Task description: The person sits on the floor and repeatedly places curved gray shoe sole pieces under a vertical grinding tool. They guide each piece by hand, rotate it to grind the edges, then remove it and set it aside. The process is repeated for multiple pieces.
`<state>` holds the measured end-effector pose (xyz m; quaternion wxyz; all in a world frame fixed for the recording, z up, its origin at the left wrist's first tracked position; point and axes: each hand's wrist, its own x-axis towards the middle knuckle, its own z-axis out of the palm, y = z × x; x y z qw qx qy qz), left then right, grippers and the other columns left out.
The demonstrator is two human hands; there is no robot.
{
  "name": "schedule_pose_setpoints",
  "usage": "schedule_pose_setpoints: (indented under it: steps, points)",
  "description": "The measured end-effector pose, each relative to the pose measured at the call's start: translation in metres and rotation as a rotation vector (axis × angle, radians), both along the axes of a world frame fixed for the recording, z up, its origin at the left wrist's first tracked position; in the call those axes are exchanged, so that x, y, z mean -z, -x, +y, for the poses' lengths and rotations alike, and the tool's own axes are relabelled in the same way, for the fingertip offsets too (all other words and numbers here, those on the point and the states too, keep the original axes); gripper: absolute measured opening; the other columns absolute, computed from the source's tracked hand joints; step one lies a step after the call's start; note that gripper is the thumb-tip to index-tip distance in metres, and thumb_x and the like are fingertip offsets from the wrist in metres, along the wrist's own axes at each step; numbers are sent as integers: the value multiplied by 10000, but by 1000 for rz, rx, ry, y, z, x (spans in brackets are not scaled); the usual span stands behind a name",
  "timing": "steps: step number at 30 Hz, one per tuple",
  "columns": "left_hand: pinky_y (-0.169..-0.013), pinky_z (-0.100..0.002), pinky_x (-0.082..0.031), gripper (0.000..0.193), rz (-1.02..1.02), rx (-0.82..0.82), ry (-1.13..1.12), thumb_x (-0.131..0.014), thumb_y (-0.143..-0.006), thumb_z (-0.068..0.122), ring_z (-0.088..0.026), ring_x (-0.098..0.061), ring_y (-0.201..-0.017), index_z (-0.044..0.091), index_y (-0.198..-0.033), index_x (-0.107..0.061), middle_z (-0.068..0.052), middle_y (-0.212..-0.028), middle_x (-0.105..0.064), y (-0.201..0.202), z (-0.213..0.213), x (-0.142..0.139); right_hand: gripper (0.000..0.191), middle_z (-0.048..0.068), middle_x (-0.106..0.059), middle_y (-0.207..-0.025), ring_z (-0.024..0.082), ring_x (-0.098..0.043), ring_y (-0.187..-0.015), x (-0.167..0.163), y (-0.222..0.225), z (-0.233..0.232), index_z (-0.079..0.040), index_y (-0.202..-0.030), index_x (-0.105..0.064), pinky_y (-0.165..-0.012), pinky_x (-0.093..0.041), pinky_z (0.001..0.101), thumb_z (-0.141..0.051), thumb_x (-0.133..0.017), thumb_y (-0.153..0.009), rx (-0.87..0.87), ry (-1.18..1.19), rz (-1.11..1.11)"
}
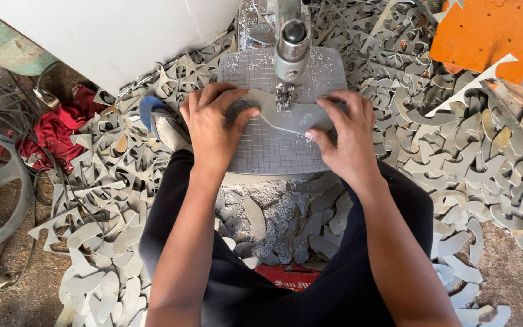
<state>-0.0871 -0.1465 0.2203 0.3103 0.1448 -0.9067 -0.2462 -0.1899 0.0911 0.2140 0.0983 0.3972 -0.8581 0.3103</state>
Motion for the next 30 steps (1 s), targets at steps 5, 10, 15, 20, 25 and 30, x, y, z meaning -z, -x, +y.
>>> schedule_pose_setpoints:
  steps: [5,10,15,20,25,30]
  points:
    - [-1086,-474,-350,413,-68,-105,35,-879,-812,370,-283,-575,-1097,146,-1146,-783,-20,-1159,-685,-2,13,-3,557,123,-505,-1382,384,-423,-1327,-1,0,-1,-57,-1310,-657,-1129,-332,543,-258,-869,-836,24,-2,-19]
    - [-1167,-522,-307,478,-90,-49,164,-756,-953,378,-314,-551,-1268,18,-1263,-709,-100,-1340,-653,-13,40,-2,576,121,-510,-1380,378,-424,-1337,-2,-1,-3,-66,-1313,-649,-1111,-312,557,-284,-875,-830,48,-53,26]
    - [-1211,-592,-231,776,-231,1,190,-681,-949,491,-399,-409,-1452,-130,-1395,-550,-270,-1527,-489,-12,60,4,580,122,-516,-1374,376,-428,-1336,-2,-2,-3,-66,-1303,-646,-1111,-316,550,-292,-877,-822,52,-55,9]
    - [-1224,-602,-227,780,-266,-8,209,-625,-1007,489,-424,-372,-1501,-142,-1442,-479,-307,-1578,-411,-6,65,5,580,128,-517,-1366,389,-428,-1339,-6,-2,-4,-64,-1270,-637,-1120,-316,545,-310,-894,-813,38,-32,29]
    - [-1195,-619,-210,876,-280,13,138,-633,-961,545,-431,-342,-1486,-156,-1449,-438,-315,-1588,-353,0,65,4,563,129,-511,-1335,383,-440,-1303,-8,-4,-5,-61,-1229,-615,-1110,-317,556,-318,-905,-821,18,-17,36]
    - [-1203,-622,-207,899,-284,5,169,-633,-945,583,-375,-340,-1507,-108,-1484,-434,-254,-1619,-348,6,61,6,568,126,-510,-1319,390,-447,-1287,-9,-8,-6,-71,-1173,-619,-1084,-329,569,-350,-917,-778,44,-48,27]
